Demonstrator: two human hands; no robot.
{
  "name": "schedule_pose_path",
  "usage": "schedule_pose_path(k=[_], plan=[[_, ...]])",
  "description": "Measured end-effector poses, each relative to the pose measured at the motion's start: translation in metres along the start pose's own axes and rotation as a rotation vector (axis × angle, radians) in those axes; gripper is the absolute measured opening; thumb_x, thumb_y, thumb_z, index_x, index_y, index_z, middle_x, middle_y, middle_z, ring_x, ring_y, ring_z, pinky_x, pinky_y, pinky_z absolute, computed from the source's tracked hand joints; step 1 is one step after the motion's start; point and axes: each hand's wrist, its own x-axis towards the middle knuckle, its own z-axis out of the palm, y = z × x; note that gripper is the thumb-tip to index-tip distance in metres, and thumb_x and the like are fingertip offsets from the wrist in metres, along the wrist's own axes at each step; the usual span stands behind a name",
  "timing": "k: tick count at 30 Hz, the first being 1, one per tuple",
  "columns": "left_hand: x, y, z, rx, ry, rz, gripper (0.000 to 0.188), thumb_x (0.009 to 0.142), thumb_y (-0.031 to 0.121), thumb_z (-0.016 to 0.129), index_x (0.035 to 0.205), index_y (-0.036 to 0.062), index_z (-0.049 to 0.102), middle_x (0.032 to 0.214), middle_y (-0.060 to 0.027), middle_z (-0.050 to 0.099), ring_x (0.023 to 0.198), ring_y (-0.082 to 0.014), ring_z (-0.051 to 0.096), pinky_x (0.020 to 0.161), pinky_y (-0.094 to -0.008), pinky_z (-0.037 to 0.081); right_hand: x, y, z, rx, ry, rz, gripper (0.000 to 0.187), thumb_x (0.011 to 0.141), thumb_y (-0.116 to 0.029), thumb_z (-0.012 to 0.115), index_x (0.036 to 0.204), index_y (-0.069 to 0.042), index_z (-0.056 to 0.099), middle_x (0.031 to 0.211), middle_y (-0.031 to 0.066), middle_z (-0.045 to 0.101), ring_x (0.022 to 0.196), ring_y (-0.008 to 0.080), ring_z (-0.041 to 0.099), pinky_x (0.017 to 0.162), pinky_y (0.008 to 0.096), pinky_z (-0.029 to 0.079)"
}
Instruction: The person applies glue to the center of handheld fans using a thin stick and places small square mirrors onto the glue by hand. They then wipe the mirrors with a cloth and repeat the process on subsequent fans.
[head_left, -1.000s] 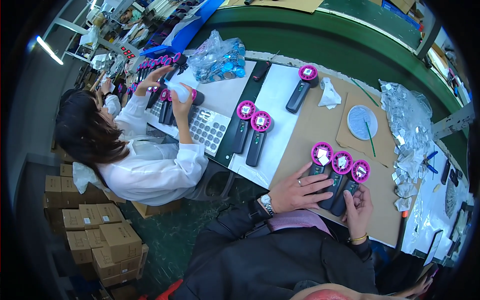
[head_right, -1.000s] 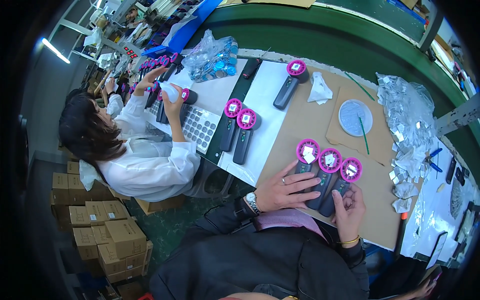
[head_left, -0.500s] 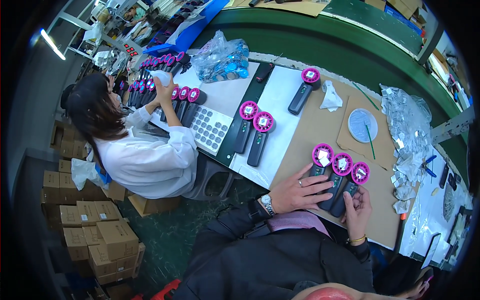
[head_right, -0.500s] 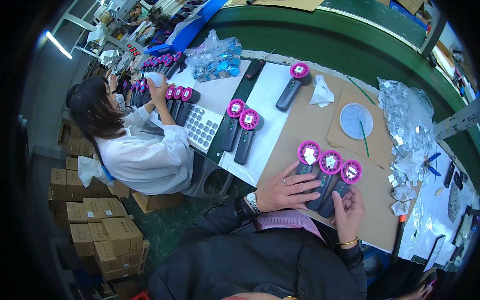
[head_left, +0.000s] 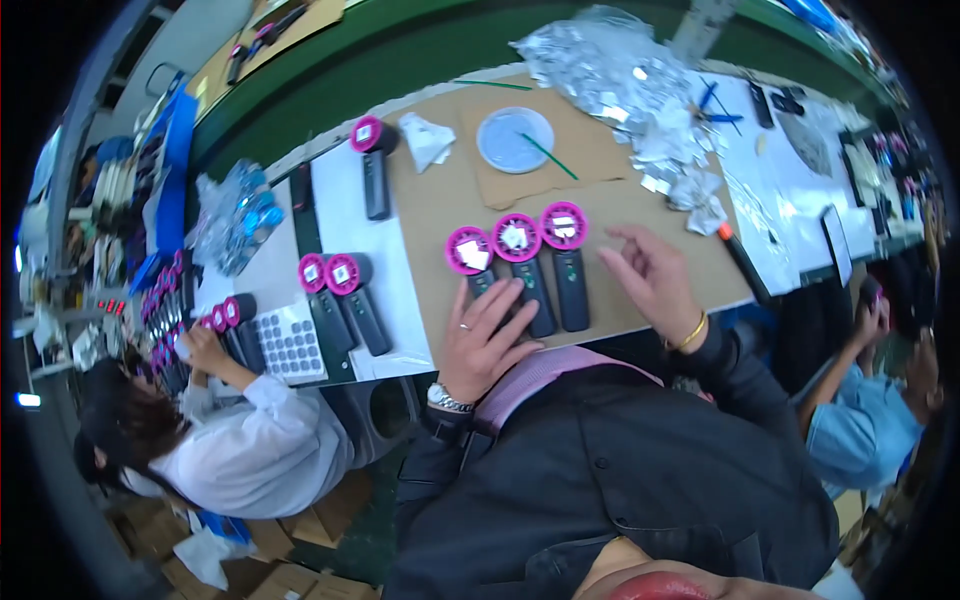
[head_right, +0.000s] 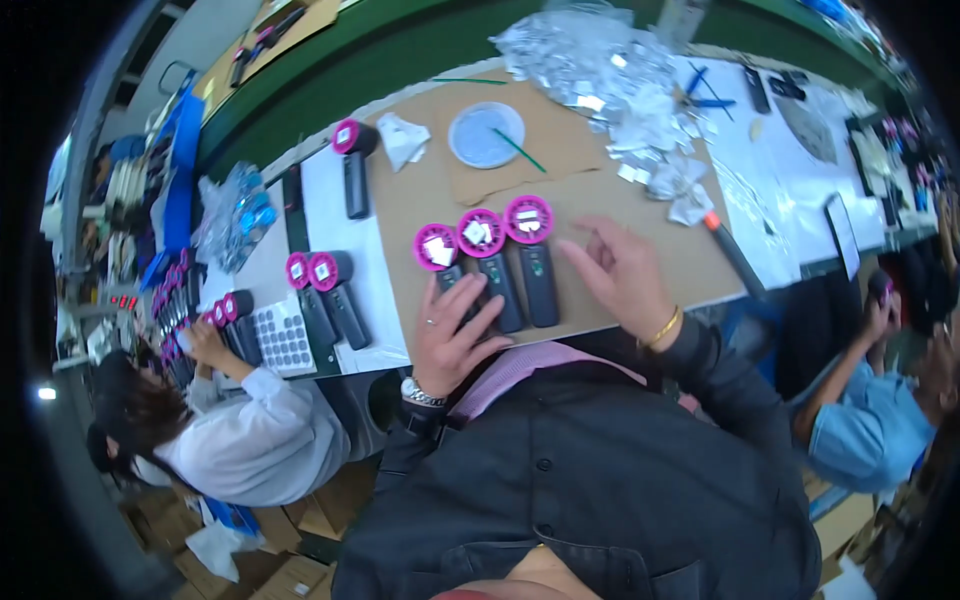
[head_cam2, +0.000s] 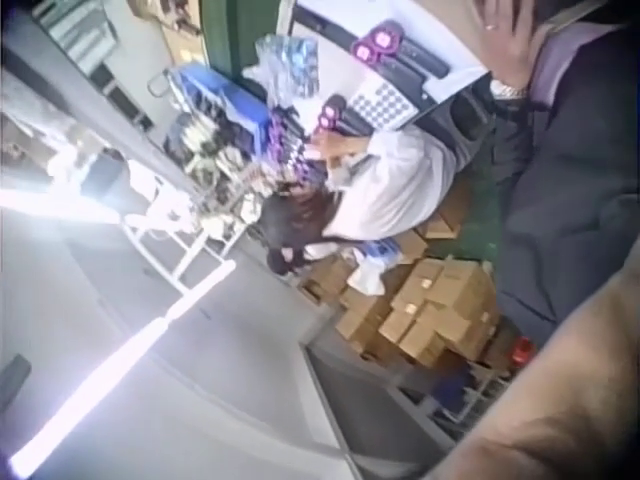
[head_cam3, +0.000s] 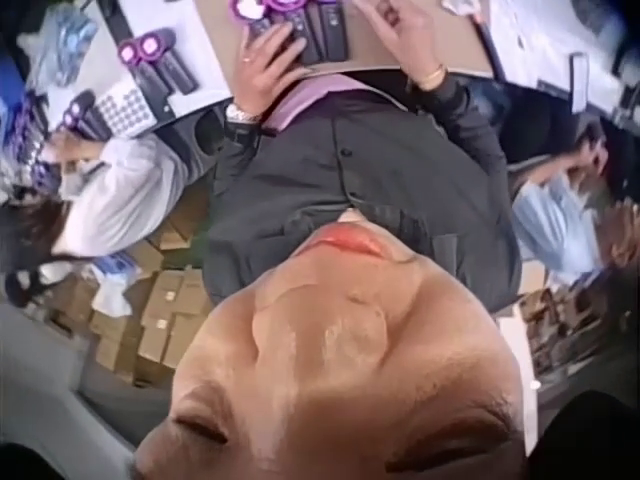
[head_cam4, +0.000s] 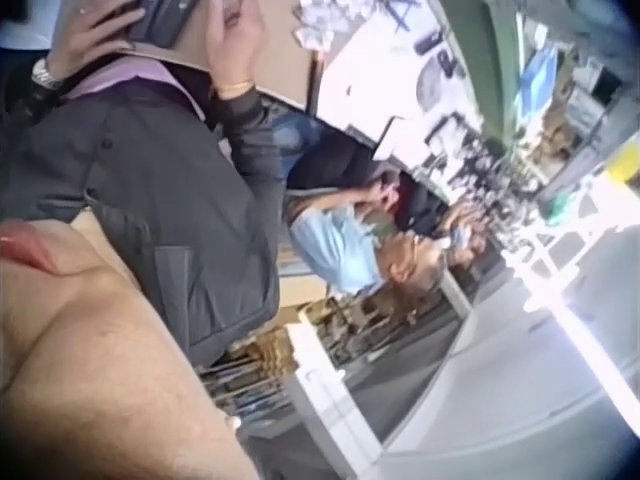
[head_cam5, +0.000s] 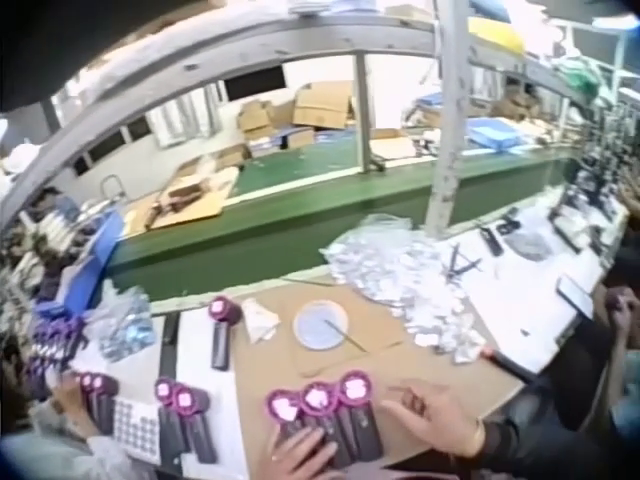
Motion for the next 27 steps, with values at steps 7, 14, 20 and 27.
schedule_pose_path(k=[7, 14, 20, 27], plan=[[0.014, 0.013, -0.011, 0.104, 0.259, -0.080, 0.054, 0.088, 0.019, 0.089, 0.138, 0.0075, 0.074, 0.148, -0.0136, 0.065, 0.136, -0.0353, 0.064, 0.125, -0.0634, 0.037, 0.077, 0.001, -0.026, -0.311, 0.103, -0.280, 0.035, 0.098, -0.021, 0.082, 0.127, -0.004, 0.072, 0.077, 0.0063, 0.067, 0.062, 0.0173, 0.062, 0.059, 0.0329, 0.048], [0.035, 0.012, -0.011, 0.116, 0.296, -0.133, 0.046, 0.089, 0.010, 0.086, 0.134, 0.0076, 0.076, 0.145, -0.0134, 0.067, 0.130, -0.0352, 0.067, 0.124, -0.0639, 0.038, 0.128, -0.011, 0.000, -0.605, -0.145, -0.146, 0.043, 0.094, -0.027, 0.085, 0.127, -0.005, 0.068, 0.088, 0.0108, 0.078, 0.076, 0.0317, 0.076, 0.067, 0.0427, 0.058], [0.049, 0.005, -0.010, 0.109, 0.248, -0.164, 0.043, 0.090, 0.007, 0.085, 0.132, 0.0086, 0.077, 0.141, -0.0127, 0.069, 0.128, -0.0339, 0.068, 0.123, -0.0645, 0.039, 0.137, 0.015, 0.005, -0.543, -0.061, -0.343, 0.029, 0.096, -0.023, 0.078, 0.115, -0.002, 0.075, 0.087, 0.0147, 0.077, 0.077, 0.0360, 0.075, 0.071, 0.0464, 0.059], [0.079, 0.000, -0.008, 0.085, 0.236, -0.119, 0.041, 0.090, 0.007, 0.084, 0.130, 0.0084, 0.076, 0.135, -0.0112, 0.072, 0.123, -0.0322, 0.070, 0.122, -0.0658, 0.041, 0.148, 0.014, -0.005, -0.476, 0.055, -0.296, 0.020, 0.098, -0.018, 0.074, 0.103, 0.000, 0.080, 0.087, 0.0167, 0.077, 0.075, 0.0336, 0.075, 0.069, 0.0426, 0.058]])
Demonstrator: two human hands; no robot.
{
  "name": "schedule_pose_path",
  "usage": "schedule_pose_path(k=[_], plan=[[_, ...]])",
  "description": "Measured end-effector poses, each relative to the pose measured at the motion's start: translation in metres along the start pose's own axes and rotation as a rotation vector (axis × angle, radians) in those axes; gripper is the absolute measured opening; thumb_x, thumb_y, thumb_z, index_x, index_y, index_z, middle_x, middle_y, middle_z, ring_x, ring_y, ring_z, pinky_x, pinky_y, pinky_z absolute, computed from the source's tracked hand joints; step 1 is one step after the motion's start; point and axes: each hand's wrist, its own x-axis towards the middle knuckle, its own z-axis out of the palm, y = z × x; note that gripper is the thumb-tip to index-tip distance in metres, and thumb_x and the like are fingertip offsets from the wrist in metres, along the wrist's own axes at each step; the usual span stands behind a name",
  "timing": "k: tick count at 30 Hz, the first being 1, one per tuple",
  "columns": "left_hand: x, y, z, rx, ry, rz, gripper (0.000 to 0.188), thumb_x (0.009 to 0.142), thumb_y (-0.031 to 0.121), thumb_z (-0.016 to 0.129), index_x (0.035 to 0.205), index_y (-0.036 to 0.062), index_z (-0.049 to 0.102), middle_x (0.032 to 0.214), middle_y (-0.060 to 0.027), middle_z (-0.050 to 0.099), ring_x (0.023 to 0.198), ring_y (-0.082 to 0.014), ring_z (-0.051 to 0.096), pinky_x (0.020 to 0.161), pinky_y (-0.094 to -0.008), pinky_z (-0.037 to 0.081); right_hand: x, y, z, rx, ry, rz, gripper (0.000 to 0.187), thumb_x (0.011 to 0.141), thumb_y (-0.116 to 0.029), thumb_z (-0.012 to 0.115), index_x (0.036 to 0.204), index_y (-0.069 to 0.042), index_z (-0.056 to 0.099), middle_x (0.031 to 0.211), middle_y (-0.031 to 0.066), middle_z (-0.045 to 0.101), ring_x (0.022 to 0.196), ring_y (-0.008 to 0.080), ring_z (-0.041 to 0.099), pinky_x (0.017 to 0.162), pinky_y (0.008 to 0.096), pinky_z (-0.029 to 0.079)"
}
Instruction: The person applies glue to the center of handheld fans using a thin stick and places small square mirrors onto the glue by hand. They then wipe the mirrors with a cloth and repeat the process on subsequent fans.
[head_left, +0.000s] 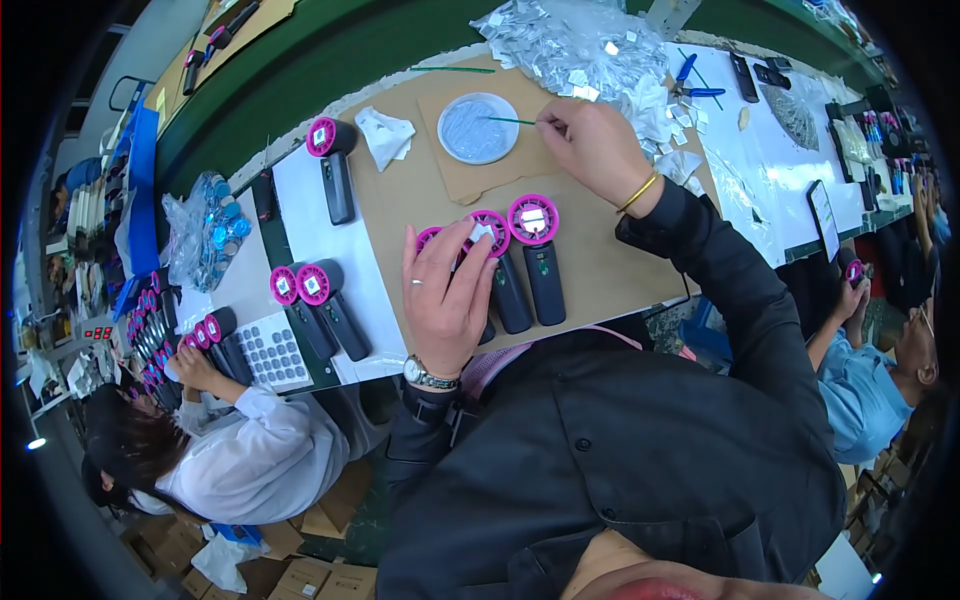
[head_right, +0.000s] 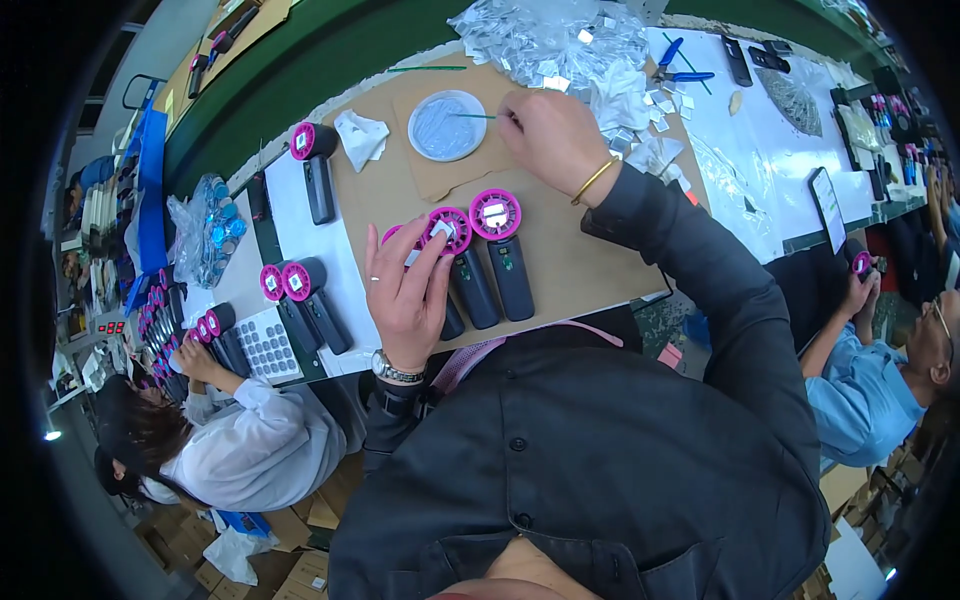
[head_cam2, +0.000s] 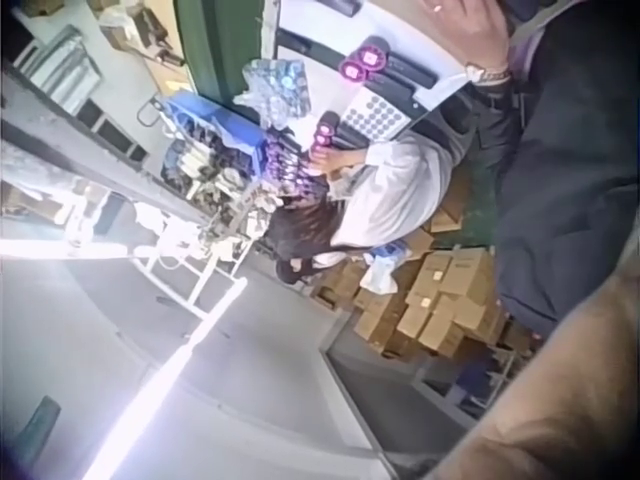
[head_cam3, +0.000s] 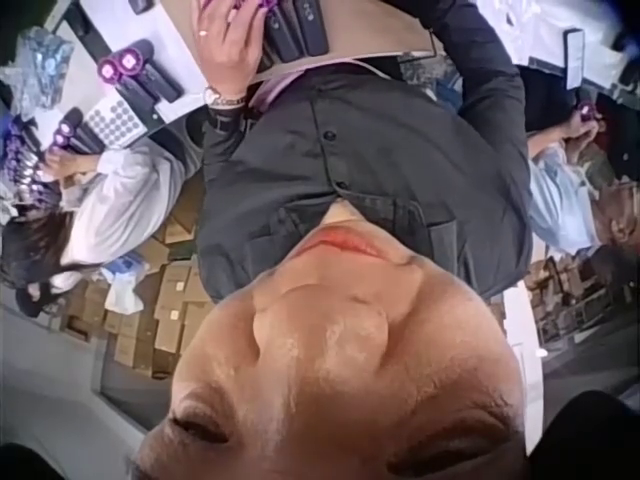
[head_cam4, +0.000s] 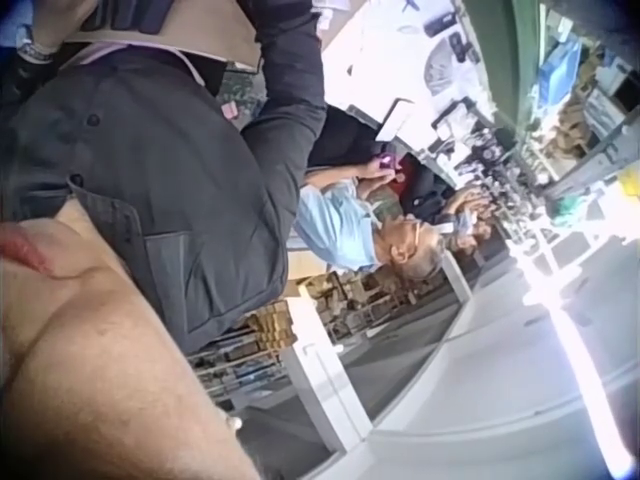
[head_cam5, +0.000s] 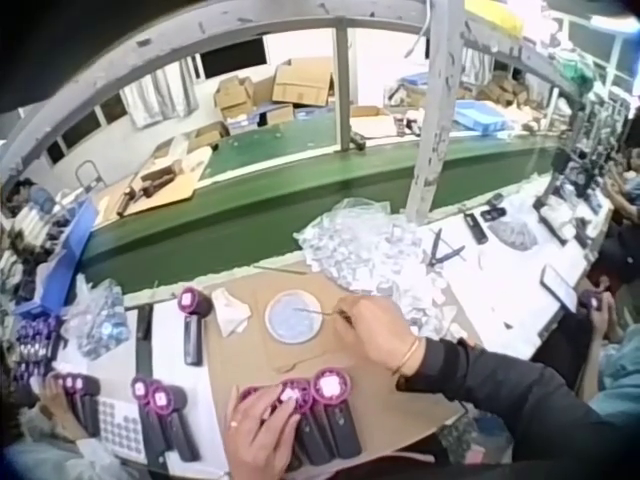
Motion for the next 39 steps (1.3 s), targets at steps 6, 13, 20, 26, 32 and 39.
schedule_pose_path(k=[6, 13, 20, 26, 32, 39], plan=[[0.013, 0.006, 0.004, -0.025, -0.017, -0.005, 0.038, 0.090, 0.008, 0.085, 0.127, 0.0076, 0.077, 0.132, -0.0097, 0.073, 0.122, -0.0315, 0.070, 0.123, -0.0653, 0.040, 0.004, 0.008, -0.003, 0.106, 0.135, 0.051, 0.020, 0.098, -0.019, 0.077, 0.104, 0.000, 0.080, 0.086, 0.0153, 0.078, 0.067, 0.0269, 0.072, 0.062, 0.0364, 0.055], [0.016, 0.001, 0.009, -0.014, 0.029, -0.057, 0.028, 0.089, 0.008, 0.085, 0.116, 0.0065, 0.079, 0.116, -0.0077, 0.074, 0.112, -0.0301, 0.070, 0.122, -0.0614, 0.041, 0.006, 0.017, 0.007, 0.149, 0.126, 0.094, 0.020, 0.097, -0.019, 0.079, 0.105, 0.000, 0.081, 0.081, 0.0130, 0.077, 0.062, 0.0191, 0.067, 0.060, 0.0336, 0.053], [0.015, -0.010, 0.009, 0.002, 0.106, -0.129, 0.022, 0.087, 0.008, 0.086, 0.108, 0.0058, 0.079, 0.107, -0.0072, 0.075, 0.103, -0.0299, 0.068, 0.113, -0.0565, 0.048, 0.007, 0.015, 0.001, 0.225, 0.030, 0.179, 0.022, 0.097, -0.019, 0.079, 0.105, 0.001, 0.081, 0.074, 0.0091, 0.073, 0.060, 0.0118, 0.061, 0.058, 0.0304, 0.049], [0.013, -0.009, 0.009, -0.022, 0.076, -0.104, 0.026, 0.085, 0.011, 0.088, 0.109, 0.0055, 0.079, 0.109, -0.0066, 0.074, 0.105, -0.0296, 0.067, 0.111, -0.0542, 0.048, 0.015, 0.011, -0.019, 0.258, -0.114, 0.223, 0.024, 0.097, -0.020, 0.077, 0.103, 0.003, 0.081, 0.069, 0.0035, 0.067, 0.061, 0.0076, 0.055, 0.057, 0.0274, 0.045], [0.014, -0.002, 0.005, 0.026, 0.040, -0.120, 0.038, 0.080, 0.021, 0.094, 0.112, 0.0075, 0.079, 0.116, -0.0051, 0.074, 0.111, -0.0279, 0.065, 0.105, -0.0478, 0.044, 0.021, 0.005, -0.031, 0.264, -0.208, 0.255, 0.025, 0.095, -0.022, 0.077, 0.100, 0.003, 0.081, 0.068, 0.0010, 0.065, 0.062, 0.0062, 0.053, 0.057, 0.0268, 0.044], [0.008, -0.006, 0.007, 0.031, 0.044, -0.161, 0.045, 0.079, 0.025, 0.096, 0.117, 0.0089, 0.078, 0.120, -0.0046, 0.073, 0.114, -0.0270, 0.064, 0.102, -0.0447, 0.040, 0.021, 0.006, -0.025, 0.291, -0.261, 0.361, 0.025, 0.093, -0.021, 0.078, 0.097, 0.003, 0.081, 0.069, 0.0002, 0.067, 0.063, 0.0057, 0.054, 0.057, 0.0264, 0.044]])
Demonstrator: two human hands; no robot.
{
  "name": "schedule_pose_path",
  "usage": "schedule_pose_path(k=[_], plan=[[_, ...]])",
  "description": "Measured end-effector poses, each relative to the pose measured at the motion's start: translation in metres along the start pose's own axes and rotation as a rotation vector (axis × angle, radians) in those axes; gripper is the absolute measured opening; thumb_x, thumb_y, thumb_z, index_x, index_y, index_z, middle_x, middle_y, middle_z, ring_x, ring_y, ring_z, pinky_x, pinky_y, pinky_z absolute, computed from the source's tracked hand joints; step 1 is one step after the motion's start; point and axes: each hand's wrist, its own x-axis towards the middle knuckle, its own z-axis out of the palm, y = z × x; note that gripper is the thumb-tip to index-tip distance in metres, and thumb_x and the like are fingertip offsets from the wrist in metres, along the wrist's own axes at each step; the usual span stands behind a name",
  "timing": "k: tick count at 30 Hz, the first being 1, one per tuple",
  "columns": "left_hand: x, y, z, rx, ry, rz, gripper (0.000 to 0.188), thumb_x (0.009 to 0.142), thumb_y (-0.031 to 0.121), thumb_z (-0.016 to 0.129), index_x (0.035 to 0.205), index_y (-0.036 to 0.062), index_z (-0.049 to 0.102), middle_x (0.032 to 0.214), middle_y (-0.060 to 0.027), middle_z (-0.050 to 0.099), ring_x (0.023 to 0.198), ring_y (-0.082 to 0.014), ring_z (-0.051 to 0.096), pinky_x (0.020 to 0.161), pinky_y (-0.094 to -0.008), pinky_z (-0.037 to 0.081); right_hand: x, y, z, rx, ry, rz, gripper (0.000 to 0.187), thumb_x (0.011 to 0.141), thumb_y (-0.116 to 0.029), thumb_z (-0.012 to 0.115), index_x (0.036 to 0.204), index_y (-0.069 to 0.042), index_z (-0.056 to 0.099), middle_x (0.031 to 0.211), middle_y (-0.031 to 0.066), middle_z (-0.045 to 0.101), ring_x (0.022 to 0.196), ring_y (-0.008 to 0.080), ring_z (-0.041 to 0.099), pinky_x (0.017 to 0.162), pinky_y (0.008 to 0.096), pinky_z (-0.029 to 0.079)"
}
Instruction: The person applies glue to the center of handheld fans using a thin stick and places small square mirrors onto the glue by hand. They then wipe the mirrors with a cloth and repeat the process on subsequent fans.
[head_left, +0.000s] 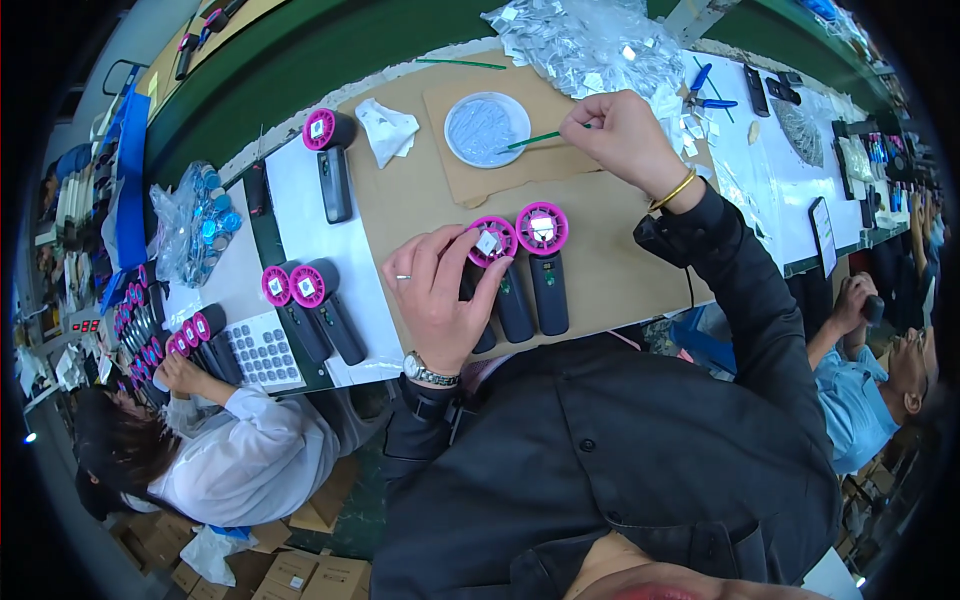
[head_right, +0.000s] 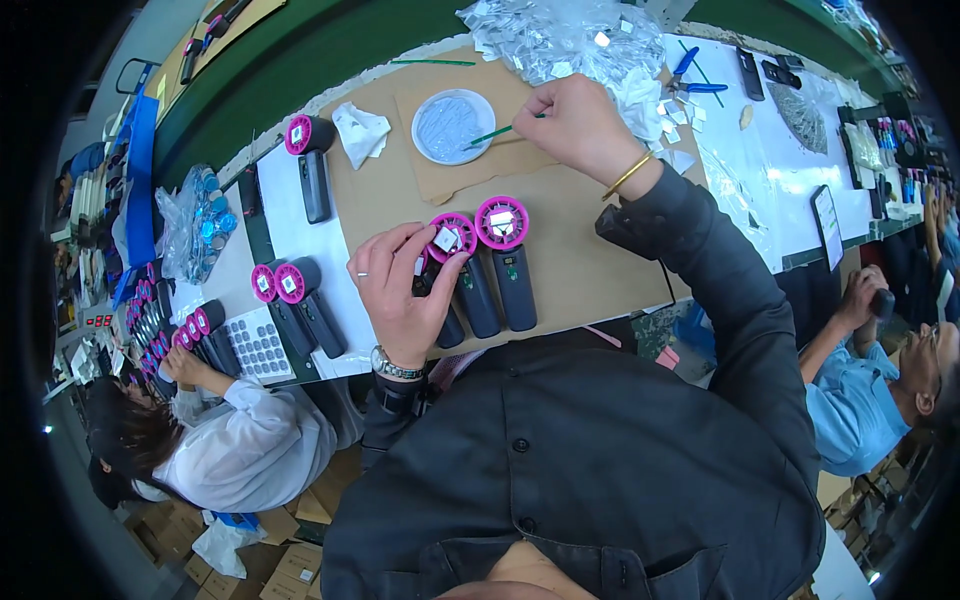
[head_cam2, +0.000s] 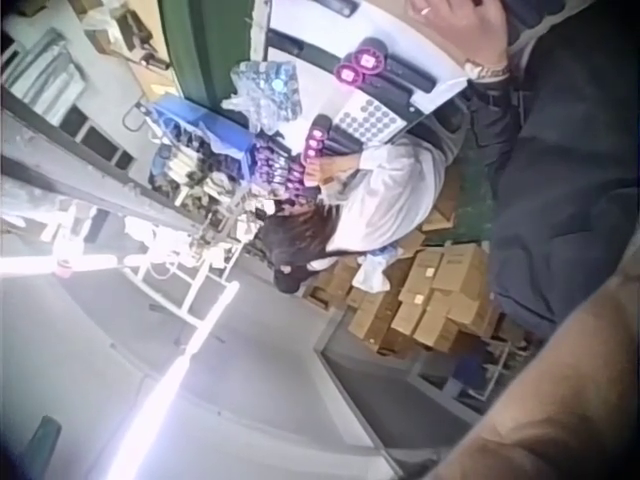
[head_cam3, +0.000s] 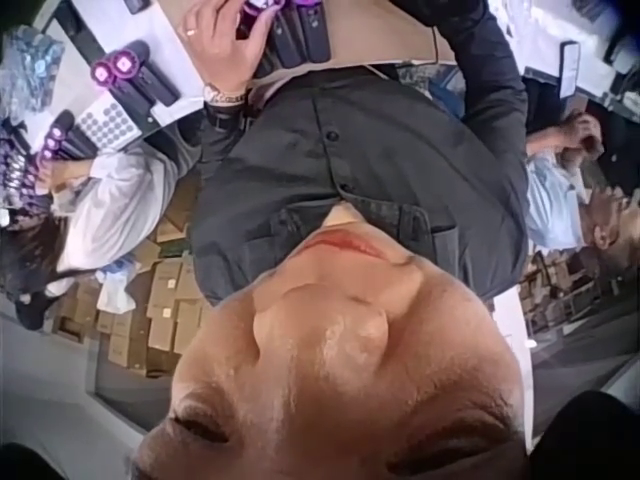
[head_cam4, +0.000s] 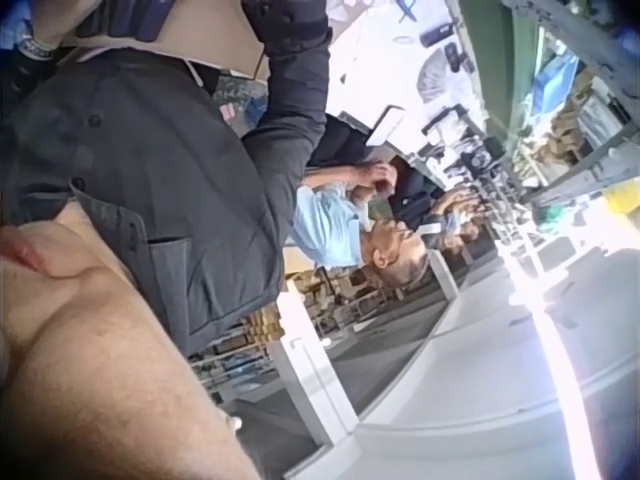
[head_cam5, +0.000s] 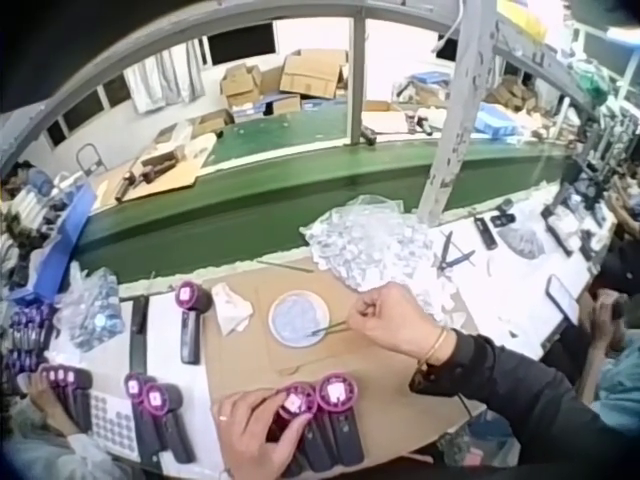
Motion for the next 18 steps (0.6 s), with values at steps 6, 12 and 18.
schedule_pose_path(k=[6, 12, 18], plan=[[0.000, -0.002, 0.000, 0.029, 0.003, -0.025, 0.045, 0.079, 0.027, 0.095, 0.117, 0.0092, 0.078, 0.121, -0.0047, 0.074, 0.117, -0.0263, 0.064, 0.105, -0.0458, 0.038, 0.004, 0.007, 0.003, 0.009, -0.009, 0.017, 0.025, 0.092, -0.021, 0.079, 0.096, 0.003, 0.081, 0.071, -0.0005, 0.068, 0.065, 0.0052, 0.055, 0.057, 0.0255, 0.045], [0.001, -0.005, 0.002, 0.066, -0.001, -0.045, 0.045, 0.080, 0.029, 0.094, 0.117, 0.0102, 0.078, 0.123, -0.0040, 0.076, 0.119, -0.0246, 0.064, 0.110, -0.0464, 0.032, 0.008, 0.012, 0.003, 0.029, -0.034, 0.032, 0.025, 0.092, -0.021, 0.080, 0.096, 0.003, 0.082, 0.074, 0.0001, 0.070, 0.066, 0.0054, 0.057, 0.059, 0.0252, 0.046], [0.003, -0.005, 0.005, 0.051, -0.015, -0.040, 0.044, 0.081, 0.030, 0.094, 0.118, 0.0107, 0.078, 0.122, -0.0035, 0.076, 0.121, -0.0242, 0.063, 0.111, -0.0467, 0.030, 0.010, 0.010, 0.004, 0.050, -0.058, 0.077, 0.025, 0.092, -0.024, 0.082, 0.097, 0.001, 0.083, 0.076, 0.0015, 0.074, 0.070, 0.0060, 0.061, 0.063, 0.0253, 0.051]])
